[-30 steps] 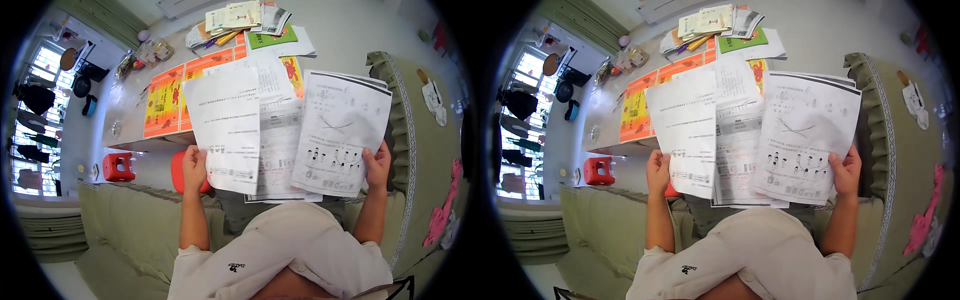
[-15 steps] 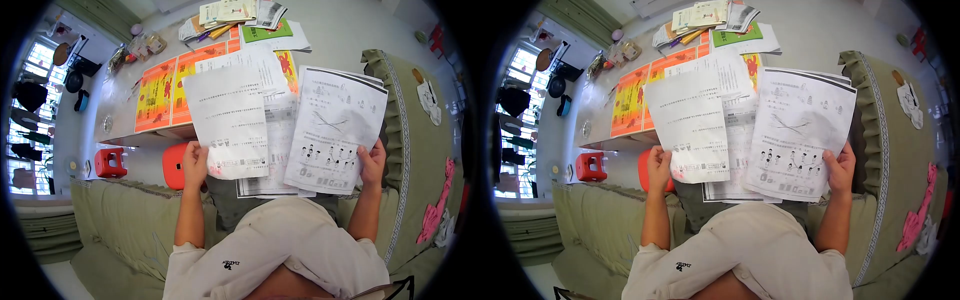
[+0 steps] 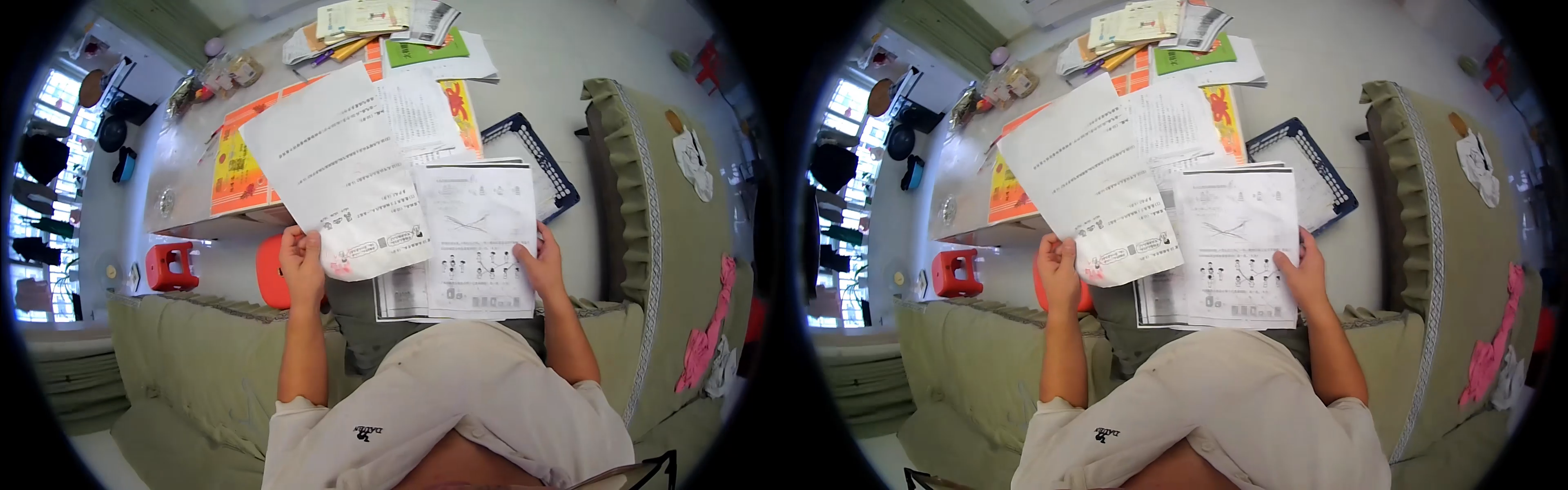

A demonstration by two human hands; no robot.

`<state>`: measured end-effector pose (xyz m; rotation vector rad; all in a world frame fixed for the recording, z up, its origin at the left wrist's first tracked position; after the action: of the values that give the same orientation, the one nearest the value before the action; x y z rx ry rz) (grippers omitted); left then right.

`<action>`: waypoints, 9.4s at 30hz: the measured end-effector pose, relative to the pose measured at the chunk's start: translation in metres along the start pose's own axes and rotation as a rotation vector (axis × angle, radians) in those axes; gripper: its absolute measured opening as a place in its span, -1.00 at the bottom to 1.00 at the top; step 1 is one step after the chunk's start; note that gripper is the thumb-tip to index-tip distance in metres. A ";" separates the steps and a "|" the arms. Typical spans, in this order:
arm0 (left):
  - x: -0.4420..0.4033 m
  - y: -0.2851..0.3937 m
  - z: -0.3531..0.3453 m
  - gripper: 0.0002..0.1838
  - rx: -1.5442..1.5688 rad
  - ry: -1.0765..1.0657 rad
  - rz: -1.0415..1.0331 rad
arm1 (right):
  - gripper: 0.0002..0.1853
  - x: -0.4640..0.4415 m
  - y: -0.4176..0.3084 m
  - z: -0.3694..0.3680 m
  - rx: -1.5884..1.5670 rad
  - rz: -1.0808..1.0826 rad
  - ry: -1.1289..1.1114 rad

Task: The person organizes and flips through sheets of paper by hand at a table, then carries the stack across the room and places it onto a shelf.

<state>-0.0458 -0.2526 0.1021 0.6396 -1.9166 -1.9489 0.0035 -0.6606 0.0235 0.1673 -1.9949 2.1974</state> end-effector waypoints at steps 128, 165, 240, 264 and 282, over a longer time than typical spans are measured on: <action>0.109 -0.047 -0.102 -0.83 -0.422 -0.403 -0.243 | -0.26 -0.017 0.093 0.082 -0.630 -0.046 -0.354; -0.007 -0.037 -0.114 -0.66 0.609 0.035 0.451 | -0.39 0.013 -0.098 0.069 -0.316 0.391 0.292; 0.078 -0.041 -0.112 -0.44 -0.207 -0.591 -0.158 | -0.62 0.023 -0.055 0.008 0.078 0.485 -0.257; 0.099 -0.024 -0.033 -0.47 -0.184 -0.238 -0.108 | -0.54 0.037 -0.005 -0.071 0.008 0.178 -0.411; 0.307 -0.013 0.174 -0.59 -0.164 0.695 0.432 | -0.80 0.102 -0.028 -0.266 0.247 -0.188 -1.807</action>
<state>-0.3960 -0.2673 0.0622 0.6704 -1.3118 -1.3514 -0.0825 -0.3884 0.0442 2.9691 -1.7160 2.0668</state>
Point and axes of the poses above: each hand's wrist, its own x-axis away from the middle knuckle, its own z-axis out of the back of the hand, y = z × x, the point moved 3 cm from there along -x, towards the middle knuckle, and after that the axes turned 1 degree about y, right-handed, at the moved point
